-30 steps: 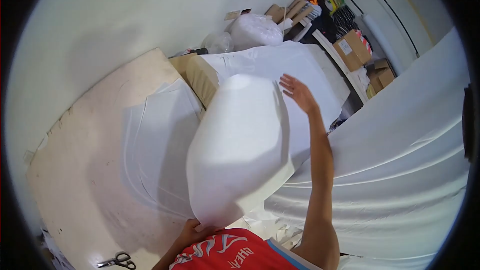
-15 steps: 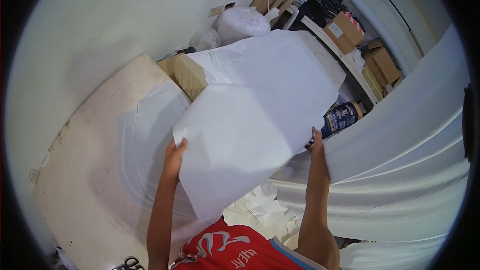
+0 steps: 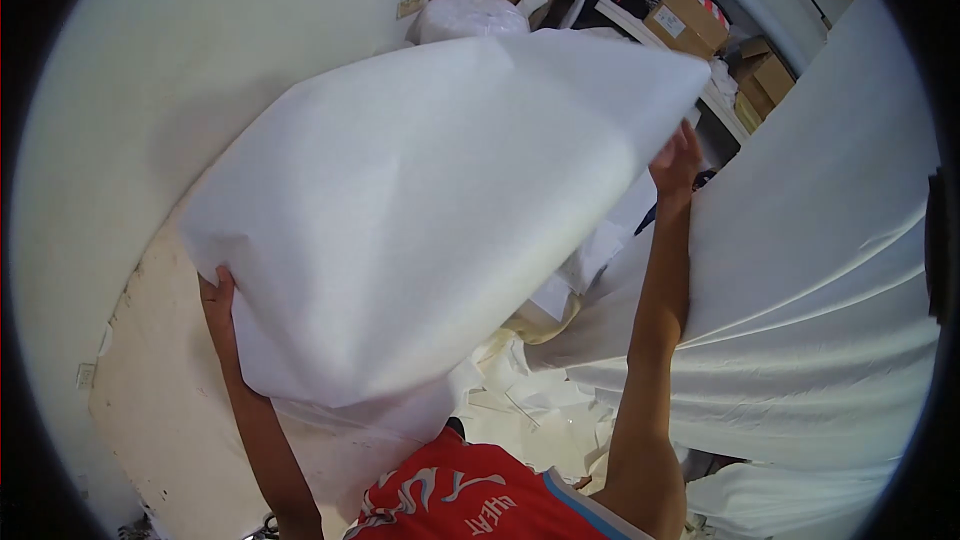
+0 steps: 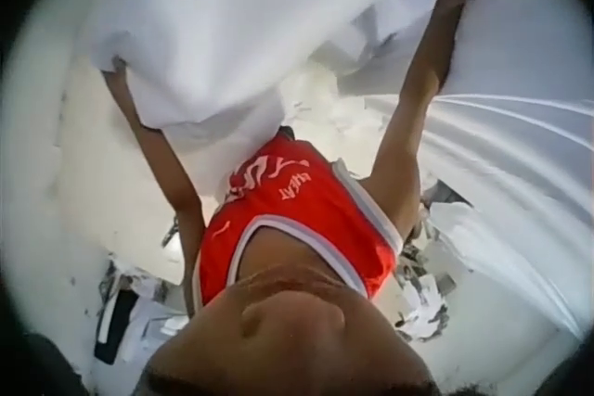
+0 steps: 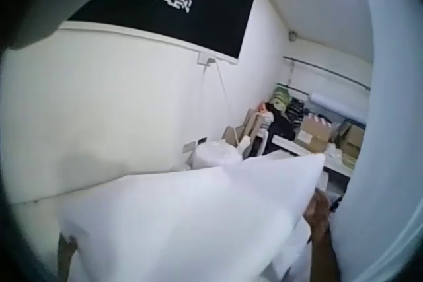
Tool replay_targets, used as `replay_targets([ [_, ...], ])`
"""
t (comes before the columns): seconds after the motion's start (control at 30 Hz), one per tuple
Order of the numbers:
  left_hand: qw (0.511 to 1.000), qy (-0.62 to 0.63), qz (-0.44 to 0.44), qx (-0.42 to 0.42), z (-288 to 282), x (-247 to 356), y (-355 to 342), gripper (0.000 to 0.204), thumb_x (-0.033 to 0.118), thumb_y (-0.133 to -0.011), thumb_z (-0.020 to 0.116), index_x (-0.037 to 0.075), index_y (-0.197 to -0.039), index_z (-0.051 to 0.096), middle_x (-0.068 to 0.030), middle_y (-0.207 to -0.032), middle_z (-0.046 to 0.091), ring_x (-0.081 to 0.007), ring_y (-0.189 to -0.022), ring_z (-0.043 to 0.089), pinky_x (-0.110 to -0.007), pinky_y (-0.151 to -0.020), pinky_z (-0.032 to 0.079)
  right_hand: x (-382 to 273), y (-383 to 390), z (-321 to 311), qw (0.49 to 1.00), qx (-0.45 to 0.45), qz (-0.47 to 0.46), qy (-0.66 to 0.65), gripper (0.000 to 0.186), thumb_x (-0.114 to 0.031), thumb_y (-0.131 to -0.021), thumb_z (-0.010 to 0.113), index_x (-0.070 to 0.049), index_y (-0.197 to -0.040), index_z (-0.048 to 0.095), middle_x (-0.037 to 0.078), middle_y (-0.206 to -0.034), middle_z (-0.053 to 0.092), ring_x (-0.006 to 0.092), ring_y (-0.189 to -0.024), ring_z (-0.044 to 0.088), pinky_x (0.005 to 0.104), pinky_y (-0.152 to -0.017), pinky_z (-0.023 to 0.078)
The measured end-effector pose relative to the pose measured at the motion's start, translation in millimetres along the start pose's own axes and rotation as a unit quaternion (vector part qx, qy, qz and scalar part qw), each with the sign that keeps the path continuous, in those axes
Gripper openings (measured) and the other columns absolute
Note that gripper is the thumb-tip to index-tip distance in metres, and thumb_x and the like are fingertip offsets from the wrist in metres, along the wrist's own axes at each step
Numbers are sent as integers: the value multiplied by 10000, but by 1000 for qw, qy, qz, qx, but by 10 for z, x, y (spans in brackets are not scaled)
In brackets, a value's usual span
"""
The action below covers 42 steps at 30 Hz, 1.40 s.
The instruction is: Cutting out clothing patterns from a large roll of white material using scissors.
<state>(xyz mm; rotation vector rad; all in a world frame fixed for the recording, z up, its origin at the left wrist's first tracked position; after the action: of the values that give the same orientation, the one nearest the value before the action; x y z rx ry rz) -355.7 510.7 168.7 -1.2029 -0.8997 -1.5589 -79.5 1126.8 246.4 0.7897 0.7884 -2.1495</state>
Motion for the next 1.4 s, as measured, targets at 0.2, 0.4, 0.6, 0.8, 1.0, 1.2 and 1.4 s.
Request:
replay_targets([
  [0.2,997,55,-54,-13,-4,-296,-36,575,254,-983,581,-1,-1455,375,-121,-1335,557,-218,-1153,565,-319,-974,454,770,-288,-146,994,98,40,-32,661,-521,-940,511,-39,-1392,487,122,-1383,558,307,-1228,552,445,-1057,420],
  [0.4,984,121,-125,-29,-88,-700,173,591,292,-994,530,31,-1483,324,-123,-1349,542,-239,-1174,579,-352,-953,508,2334,86,445,985,49,79,-144,739,-614,-952,433,-64,-1445,438,142,-1422,516,341,-1289,493,499,-1087,402],
  [0.6,979,161,-122,14,69,-551,274,519,302,-1015,494,54,-1453,371,-107,-1292,575,-213,-1144,598,-343,-955,511,2518,133,495,972,63,43,-221,759,-605,-958,405,-53,-1478,381,179,-1445,480,382,-1299,475,505,-1072,420],
  [0.8,965,221,-101,-97,535,-232,216,478,306,-1016,491,63,-1421,415,-104,-1244,606,-230,-1086,635,-361,-926,530,1814,-47,869,974,-28,-123,-187,800,-621,-957,376,-58,-1518,289,195,-1504,389,385,-1311,461,483,-1068,431],
  [1.0,979,172,-10,-109,929,169,-661,535,269,-995,540,77,-1462,363,-101,-1277,567,-209,-1155,569,-344,-929,496,731,-974,621,977,117,-177,-22,696,-550,-949,496,-57,-1432,407,169,-1367,529,334,-1249,513,472,-1045,442],
  [1.2,977,119,94,-149,1195,1137,-1195,522,280,-966,596,59,-1411,435,-95,-1258,585,-212,-1135,570,-328,-914,491,-880,-1281,970,972,-14,-235,-2,413,-376,-938,561,-43,-1180,590,119,-1060,660,250,-957,665,393,-910,537],
  [1.4,993,91,43,-63,1093,796,-1072,505,269,-950,606,45,-1384,477,-92,-1208,622,-206,-1036,615,-317,-907,488,-948,-1010,431,984,131,-121,5,385,-175,-963,599,23,-1287,538,127,-1222,646,272,-1121,620,438,-1000,501],
])
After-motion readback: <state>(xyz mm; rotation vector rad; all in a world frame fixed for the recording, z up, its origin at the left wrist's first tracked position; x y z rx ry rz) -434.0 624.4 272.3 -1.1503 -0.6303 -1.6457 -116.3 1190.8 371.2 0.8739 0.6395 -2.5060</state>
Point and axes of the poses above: each hand's wrist, its own y-axis away from the middle knuckle, its own z-axis out of the palm, x = y × z, the point moved 6 cm from there along -y, towards the middle knuckle
